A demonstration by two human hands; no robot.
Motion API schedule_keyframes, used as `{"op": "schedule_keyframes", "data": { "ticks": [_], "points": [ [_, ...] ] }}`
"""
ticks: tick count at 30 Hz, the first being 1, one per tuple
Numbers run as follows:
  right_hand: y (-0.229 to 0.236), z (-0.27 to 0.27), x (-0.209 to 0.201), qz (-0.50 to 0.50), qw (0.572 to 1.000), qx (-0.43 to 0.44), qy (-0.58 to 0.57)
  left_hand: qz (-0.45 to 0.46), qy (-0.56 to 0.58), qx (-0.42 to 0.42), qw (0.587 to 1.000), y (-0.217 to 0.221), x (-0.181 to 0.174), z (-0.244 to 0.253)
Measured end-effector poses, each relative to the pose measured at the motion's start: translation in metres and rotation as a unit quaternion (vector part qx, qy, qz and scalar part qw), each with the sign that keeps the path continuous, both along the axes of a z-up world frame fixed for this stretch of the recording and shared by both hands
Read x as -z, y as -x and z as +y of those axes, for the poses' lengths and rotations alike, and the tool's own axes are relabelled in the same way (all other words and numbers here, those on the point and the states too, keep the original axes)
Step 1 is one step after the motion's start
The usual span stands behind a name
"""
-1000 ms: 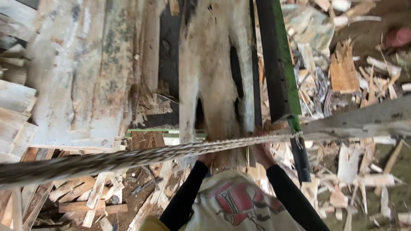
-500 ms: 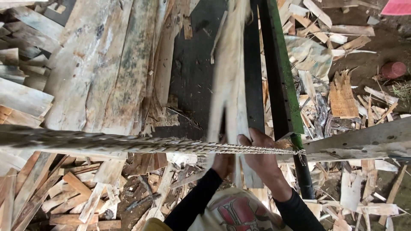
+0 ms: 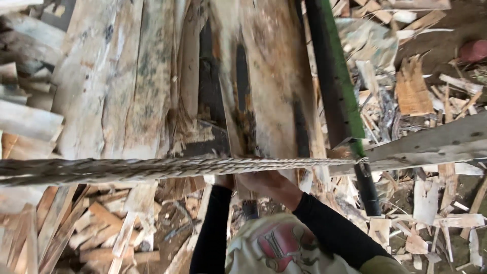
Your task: Using a large manual lever-operated blade to slice thin strips of veneer or wood from boards in a workshop.
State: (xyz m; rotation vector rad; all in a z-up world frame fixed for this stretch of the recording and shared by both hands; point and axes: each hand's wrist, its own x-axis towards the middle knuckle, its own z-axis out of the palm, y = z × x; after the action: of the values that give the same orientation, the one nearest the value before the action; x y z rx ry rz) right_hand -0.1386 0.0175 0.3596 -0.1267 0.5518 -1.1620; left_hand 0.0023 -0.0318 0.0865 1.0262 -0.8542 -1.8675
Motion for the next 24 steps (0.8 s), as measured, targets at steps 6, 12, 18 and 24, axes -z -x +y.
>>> {"op": "schedule_keyframes", "data": {
  "ticks": [6, 12, 18, 24],
  "points": [
    [0.034, 0.015, 0.151, 0.727, 0.595, -0.173, 0.296, -0.066, 0.007, -0.012, 0.998, -0.091, 0.098, 0.008],
    [0.115, 0.074, 0.227, 0.950, 0.234, 0.082, 0.190, -0.109, 0.046, -0.001, 0.993, -0.103, 0.175, -0.012],
    [0.174, 0.095, 0.283, 0.792, 0.603, 0.027, -0.091, -0.014, -0.087, 0.058, 0.994, -0.119, 0.138, 0.007],
    [0.204, 0.115, 0.299, 0.670, 0.719, 0.127, -0.134, -0.001, -0.149, -0.030, 0.988, -0.095, 0.108, 0.024]
  ]
}}
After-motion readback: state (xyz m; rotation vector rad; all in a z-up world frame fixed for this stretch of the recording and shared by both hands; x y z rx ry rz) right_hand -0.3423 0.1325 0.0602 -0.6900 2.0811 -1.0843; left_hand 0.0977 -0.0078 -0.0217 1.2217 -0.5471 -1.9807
